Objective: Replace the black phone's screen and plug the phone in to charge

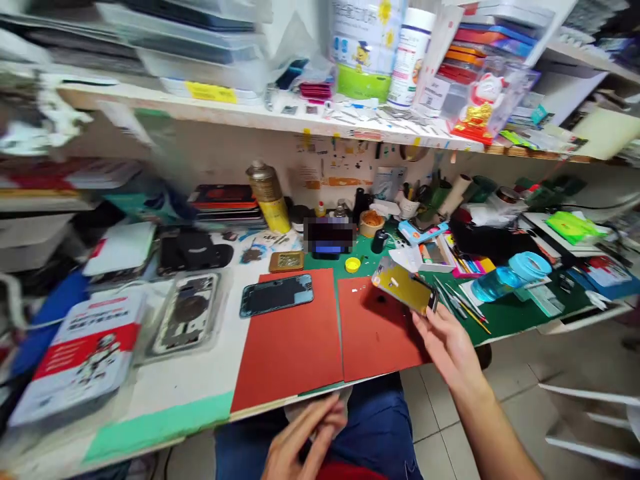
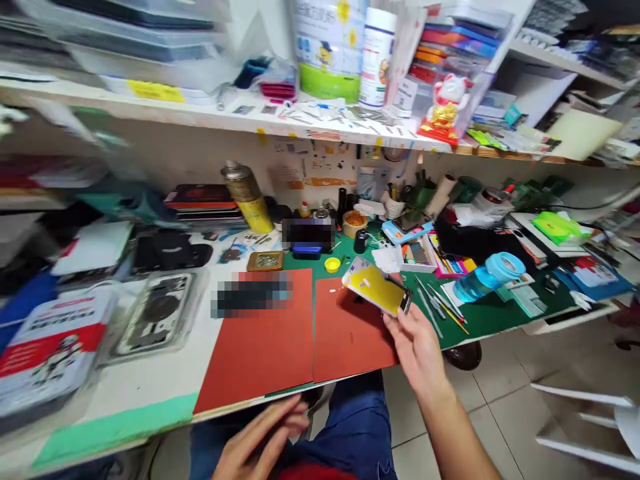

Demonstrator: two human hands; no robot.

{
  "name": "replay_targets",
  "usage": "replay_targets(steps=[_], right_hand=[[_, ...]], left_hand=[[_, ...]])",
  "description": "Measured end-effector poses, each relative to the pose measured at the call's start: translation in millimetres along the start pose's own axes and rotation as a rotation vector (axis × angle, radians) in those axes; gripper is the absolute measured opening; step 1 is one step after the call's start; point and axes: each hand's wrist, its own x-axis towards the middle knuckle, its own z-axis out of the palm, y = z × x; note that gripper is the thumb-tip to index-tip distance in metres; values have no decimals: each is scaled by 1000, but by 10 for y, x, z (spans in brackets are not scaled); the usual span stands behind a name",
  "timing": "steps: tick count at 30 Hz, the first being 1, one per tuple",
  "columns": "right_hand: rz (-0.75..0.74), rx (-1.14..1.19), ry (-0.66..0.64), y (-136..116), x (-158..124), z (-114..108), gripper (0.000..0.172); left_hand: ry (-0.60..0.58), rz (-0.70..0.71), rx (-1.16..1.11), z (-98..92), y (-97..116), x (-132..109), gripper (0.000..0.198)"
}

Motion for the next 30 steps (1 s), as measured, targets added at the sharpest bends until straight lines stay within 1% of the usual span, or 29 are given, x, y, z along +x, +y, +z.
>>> replay_targets(steps=[1,3,5,7,8,10,11,13,16,19,23,27,30], right_hand=[[35,9,-42,137,-203,50,39],[128,18,-62,415,-573,122,41],[214,19,-98,683,-872,164,44],[299,12,-149,918,-1095,192,49],[335,2,-168,1015,-1179,204,53],[381,-46,-198,1154,-1298,229,58],[381,-83,-209,1192,-1337,238,57],[353,-174,-244,1207,-1380,244,51],[319,-306,-296,1131,-1394,214,43],[316,-396,-323,1048,-1398,163,44],[357,-457,-377,1017,-1431,106,46],[407,-492,-457,1018,-1476,85,50],[398,-526,-490,1008,-1494,88,50]], left_hand=[[-15,-2,-116,98,123,75,43],[-53,-2,-396,258,315,232,56],[49,-17,-676,364,420,352,62],[51,-18,-760,413,469,404,63],[12,-34,-818,417,485,405,65],[-38,-57,-890,382,513,375,65],[-49,-70,-913,348,527,354,65],[-42,-99,-921,259,553,315,64],[-40,-161,-923,130,585,269,66],[-61,-225,-926,51,628,218,71],[-71,-273,-891,14,702,145,74],[-66,-318,-898,-3,746,110,68],[-92,-370,-906,-15,752,102,69]])
